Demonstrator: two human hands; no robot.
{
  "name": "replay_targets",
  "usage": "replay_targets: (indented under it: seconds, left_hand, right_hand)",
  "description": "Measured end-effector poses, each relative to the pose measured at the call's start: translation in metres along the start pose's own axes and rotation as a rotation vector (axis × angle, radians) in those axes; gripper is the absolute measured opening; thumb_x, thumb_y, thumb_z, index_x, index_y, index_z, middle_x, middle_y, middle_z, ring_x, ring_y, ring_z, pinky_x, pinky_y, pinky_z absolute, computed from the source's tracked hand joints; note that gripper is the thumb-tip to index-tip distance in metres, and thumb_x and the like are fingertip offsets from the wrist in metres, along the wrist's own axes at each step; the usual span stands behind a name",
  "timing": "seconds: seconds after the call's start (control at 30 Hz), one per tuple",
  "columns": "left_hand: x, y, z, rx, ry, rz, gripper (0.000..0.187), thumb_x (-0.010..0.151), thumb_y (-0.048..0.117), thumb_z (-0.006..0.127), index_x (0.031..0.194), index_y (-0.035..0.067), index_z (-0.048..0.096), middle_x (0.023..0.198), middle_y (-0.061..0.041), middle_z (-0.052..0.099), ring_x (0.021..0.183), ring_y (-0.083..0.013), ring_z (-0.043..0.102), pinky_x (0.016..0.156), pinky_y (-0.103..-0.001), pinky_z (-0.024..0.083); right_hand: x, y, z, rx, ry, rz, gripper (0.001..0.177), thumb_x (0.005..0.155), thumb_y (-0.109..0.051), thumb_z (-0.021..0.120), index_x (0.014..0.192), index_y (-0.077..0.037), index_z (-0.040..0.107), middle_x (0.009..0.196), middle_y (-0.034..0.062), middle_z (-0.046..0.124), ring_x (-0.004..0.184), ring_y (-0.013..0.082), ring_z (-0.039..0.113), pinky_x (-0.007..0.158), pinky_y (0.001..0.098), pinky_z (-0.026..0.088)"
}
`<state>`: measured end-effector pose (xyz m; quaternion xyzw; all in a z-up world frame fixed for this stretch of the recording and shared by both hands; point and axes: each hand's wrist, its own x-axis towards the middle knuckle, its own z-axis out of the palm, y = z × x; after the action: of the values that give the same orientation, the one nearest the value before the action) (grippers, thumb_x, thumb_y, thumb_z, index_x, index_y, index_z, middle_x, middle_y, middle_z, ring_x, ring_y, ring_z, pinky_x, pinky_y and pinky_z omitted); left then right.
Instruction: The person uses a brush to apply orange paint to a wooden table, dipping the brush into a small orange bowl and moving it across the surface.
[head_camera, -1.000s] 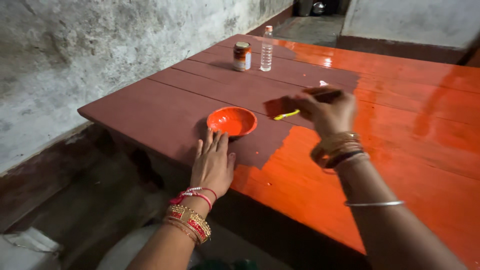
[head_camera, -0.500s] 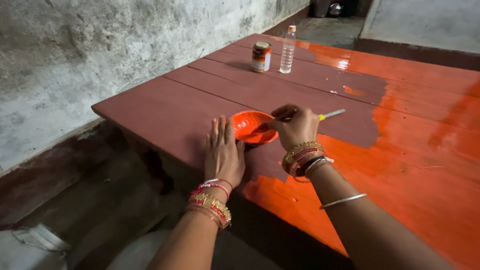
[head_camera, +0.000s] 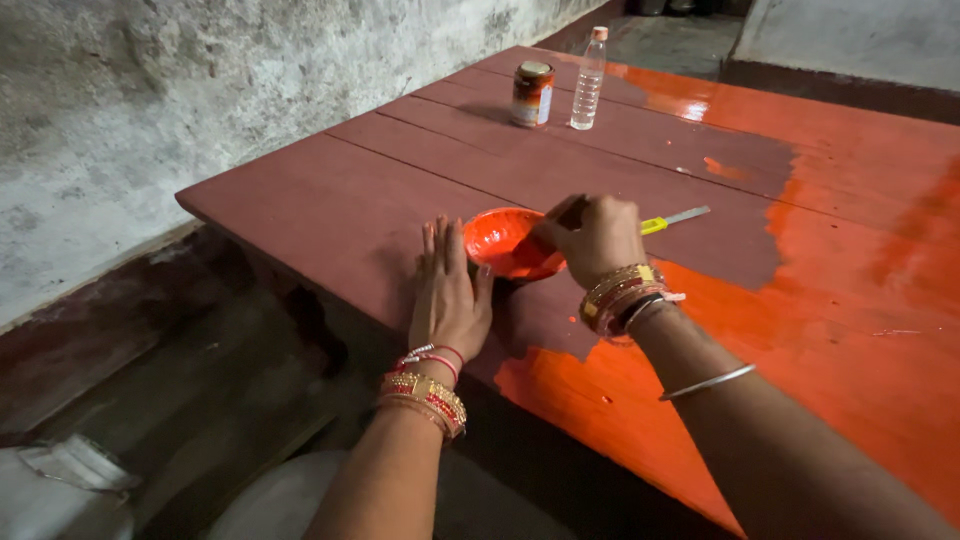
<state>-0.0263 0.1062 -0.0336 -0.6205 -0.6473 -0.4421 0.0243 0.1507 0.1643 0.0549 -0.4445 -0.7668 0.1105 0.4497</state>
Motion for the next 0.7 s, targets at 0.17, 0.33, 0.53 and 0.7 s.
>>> replay_targets:
  seconds: [0.17,0.33,0.53,0.7]
  left_hand:
    - [0.002,0.003,-0.003,-0.003,-0.016,0.039,0.081,0.098,0.034,0.061,0.159,0.001,0.021,0.167,-0.022,0.022,0.157,-0.0379,0.014,0.126,-0.052,0.016]
    - [-0.001,0.009,-0.014,-0.020,-0.079,0.006,0.107,0.081,0.035,0.079,0.157,0.000,0.015,0.166,-0.022,0.018,0.156,-0.0382,0.009,0.125,-0.050,0.012]
    - [0.000,0.005,-0.007,0.004,-0.017,0.002,0.110,0.080,0.032,0.083,0.158,-0.002,0.014,0.167,-0.024,0.017,0.157,-0.0383,0.008,0.126,-0.051,0.011]
    - [-0.001,0.006,-0.008,0.017,-0.003,-0.004,0.109,0.080,0.034,0.083,0.157,-0.001,0.015,0.166,-0.023,0.019,0.156,-0.0380,0.009,0.126,-0.051,0.012]
  right_hand:
    - [-0.008,-0.010,-0.012,0.021,0.034,0.088,0.018,0.086,-0.020,0.078,0.082,-0.003,0.081,0.072,0.0134,0.078,0.061,0.0181,0.076,0.064,0.0316,0.061]
    - [-0.009,-0.012,-0.025,0.524,0.167,0.591,0.019,0.086,-0.013,0.075,0.092,0.006,0.075,0.080,0.0124,0.079,0.060,0.0215,0.075,0.056,0.0330,0.065]
    - [-0.018,0.031,-0.023,0.937,0.278,1.048,0.028,0.097,-0.018,0.069,0.102,0.009,0.065,0.090,0.0191,0.074,0.068,0.0295,0.076,0.059,0.0386,0.068]
    - [-0.023,0.060,0.010,1.163,0.245,0.973,0.020,0.097,-0.018,0.064,0.102,0.002,0.063,0.089,0.0161,0.074,0.073,0.0301,0.075,0.069,0.0412,0.066]
